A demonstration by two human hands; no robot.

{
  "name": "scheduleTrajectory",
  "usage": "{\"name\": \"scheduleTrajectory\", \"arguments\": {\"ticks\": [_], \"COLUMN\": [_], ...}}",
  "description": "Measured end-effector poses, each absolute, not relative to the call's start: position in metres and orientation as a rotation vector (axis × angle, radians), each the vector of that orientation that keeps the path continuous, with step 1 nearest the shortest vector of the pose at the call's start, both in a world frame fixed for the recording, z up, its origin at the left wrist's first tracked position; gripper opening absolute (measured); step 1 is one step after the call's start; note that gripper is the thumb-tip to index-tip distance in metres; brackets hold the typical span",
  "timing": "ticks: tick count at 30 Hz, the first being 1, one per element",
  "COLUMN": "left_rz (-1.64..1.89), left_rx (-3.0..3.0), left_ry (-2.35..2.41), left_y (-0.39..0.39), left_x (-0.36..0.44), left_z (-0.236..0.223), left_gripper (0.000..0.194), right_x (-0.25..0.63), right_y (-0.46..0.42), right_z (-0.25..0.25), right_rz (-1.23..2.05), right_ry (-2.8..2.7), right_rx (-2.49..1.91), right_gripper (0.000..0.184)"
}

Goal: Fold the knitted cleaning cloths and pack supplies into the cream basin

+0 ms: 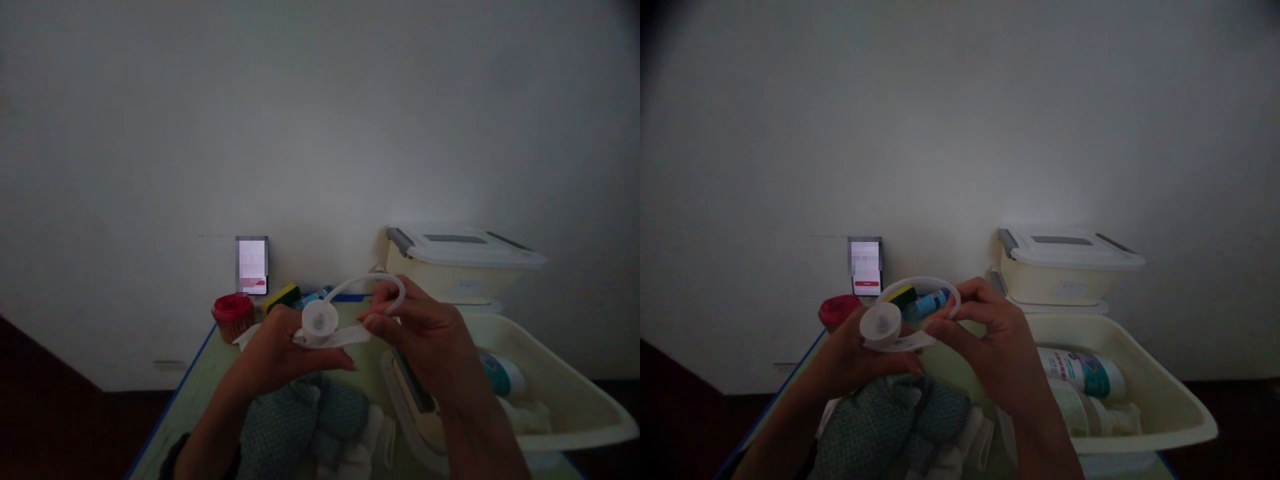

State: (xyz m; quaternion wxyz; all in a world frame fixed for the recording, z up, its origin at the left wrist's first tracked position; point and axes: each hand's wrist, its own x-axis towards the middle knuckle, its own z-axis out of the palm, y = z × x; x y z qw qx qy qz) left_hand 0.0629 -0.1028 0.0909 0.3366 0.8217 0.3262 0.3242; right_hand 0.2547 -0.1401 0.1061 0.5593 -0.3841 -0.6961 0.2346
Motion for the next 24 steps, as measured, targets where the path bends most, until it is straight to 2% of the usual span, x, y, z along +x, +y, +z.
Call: {"name": "scheduleTrajectory", "arguments": {"ticks": [6, 15, 24], "left_rz": [0.901, 0.979, 0.971], "left_rx": [2.169, 2.212, 1.970], "left_ry": [0.879, 0.882, 0.826], "left_y": [-0.101, -0.095, -0.097], "left_x": [0.062, 0.065, 0.067], "left_z": [0.089, 0.087, 0.086], "left_gripper": [0.034, 0.026, 0.031], "right_x": [0.251, 0.239, 0.223], "right_y": [-0.139, -0.137, -0.137], "right_z": [0.103, 0.098, 0.093], "right_rz": [0.465, 0.510, 0.276], "right_ry": [-1.532, -1.473, -1.306], "right_rx": [-0.926, -0.909, -0.968], "right_gripper": [0.004, 0.008, 0.009]}}
